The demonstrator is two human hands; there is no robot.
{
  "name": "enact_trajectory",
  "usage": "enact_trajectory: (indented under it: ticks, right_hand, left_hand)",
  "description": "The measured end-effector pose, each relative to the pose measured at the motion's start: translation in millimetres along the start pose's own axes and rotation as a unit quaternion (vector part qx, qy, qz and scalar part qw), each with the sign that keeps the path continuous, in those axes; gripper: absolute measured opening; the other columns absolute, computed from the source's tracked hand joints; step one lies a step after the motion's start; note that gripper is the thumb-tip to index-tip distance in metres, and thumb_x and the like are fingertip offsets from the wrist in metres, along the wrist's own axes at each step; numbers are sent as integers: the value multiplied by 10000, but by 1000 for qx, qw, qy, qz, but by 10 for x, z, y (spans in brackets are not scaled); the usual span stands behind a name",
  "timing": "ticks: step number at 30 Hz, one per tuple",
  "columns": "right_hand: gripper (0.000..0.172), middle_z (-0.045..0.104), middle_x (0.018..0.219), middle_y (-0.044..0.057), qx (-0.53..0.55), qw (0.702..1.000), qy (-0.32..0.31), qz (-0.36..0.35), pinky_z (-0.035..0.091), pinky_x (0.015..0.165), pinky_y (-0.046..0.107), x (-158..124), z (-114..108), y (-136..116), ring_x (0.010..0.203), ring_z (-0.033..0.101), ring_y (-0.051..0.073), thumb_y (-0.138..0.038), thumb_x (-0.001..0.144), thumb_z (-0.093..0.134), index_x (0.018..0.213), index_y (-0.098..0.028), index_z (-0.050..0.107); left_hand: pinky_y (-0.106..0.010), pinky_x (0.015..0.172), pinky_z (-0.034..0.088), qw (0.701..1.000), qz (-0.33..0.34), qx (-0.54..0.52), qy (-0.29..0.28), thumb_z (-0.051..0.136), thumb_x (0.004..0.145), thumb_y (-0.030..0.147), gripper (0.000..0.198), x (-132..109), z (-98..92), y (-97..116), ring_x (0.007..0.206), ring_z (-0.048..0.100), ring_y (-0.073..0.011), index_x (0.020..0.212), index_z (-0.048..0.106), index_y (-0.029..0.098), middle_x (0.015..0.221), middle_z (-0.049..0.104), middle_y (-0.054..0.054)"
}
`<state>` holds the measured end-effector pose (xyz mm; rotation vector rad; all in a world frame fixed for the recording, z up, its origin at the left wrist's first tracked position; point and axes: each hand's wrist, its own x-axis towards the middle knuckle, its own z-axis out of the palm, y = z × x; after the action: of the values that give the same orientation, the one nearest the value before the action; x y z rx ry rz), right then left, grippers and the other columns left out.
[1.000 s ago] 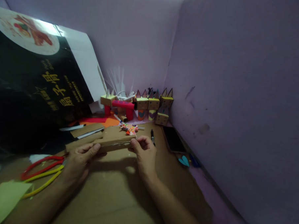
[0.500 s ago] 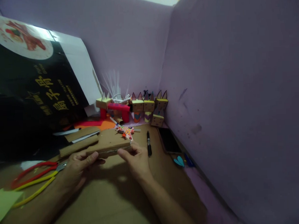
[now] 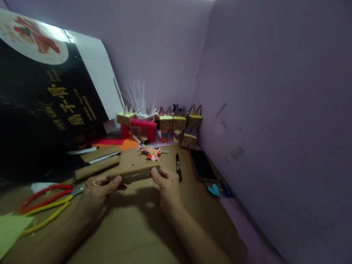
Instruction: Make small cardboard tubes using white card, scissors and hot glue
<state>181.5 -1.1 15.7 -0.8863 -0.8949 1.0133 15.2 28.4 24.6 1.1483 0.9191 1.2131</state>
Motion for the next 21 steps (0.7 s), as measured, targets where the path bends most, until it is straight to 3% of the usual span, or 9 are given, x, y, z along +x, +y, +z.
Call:
enact_trajectory:
  ticks: [7,11,15,18,21]
  right_hand:
    - [179,684,659,9,16,998,41,34,438,701,280,14,-14,40,679,590,165,-348,582,739,653,-183,732]
    - [219,691,657,12,-9,997,-24,75,456,672,284,38,-53,3,643,602,164,-301,526,791,695,-174,733]
    - [298,709,682,27,1,984,-91,150,473,685,309,12,-42,20,633,629,179,-288,501,811,759,-167,724]
    - [289,717,700,37,39,987,-61,146,479,685,325,-28,-3,58,628,637,189,-312,548,784,786,-161,716]
    - [255,720,682,34,10,994,-14,105,481,653,315,-62,33,77,610,635,191,-297,535,782,740,-159,717]
  left_hand:
    - [-201,512,404,1000,-22,3,-3,766,545,292,162,-30,21,-30,511,515,-96,559,686,152,541,628,10]
    - [-211,508,403,1000,-26,6,7,763,535,309,190,-29,-15,-1,523,526,-114,539,673,141,537,628,-8]
    - [-218,491,399,997,-8,68,-25,742,575,327,211,-38,-70,36,506,519,-119,535,671,132,531,623,-22]
    - [-228,500,412,996,-6,80,-32,724,594,332,202,-59,-51,44,524,538,-137,606,697,132,552,635,-32]
    - [-230,504,420,997,-18,63,-45,728,578,303,197,-89,19,29,528,539,-141,690,714,142,566,641,-23]
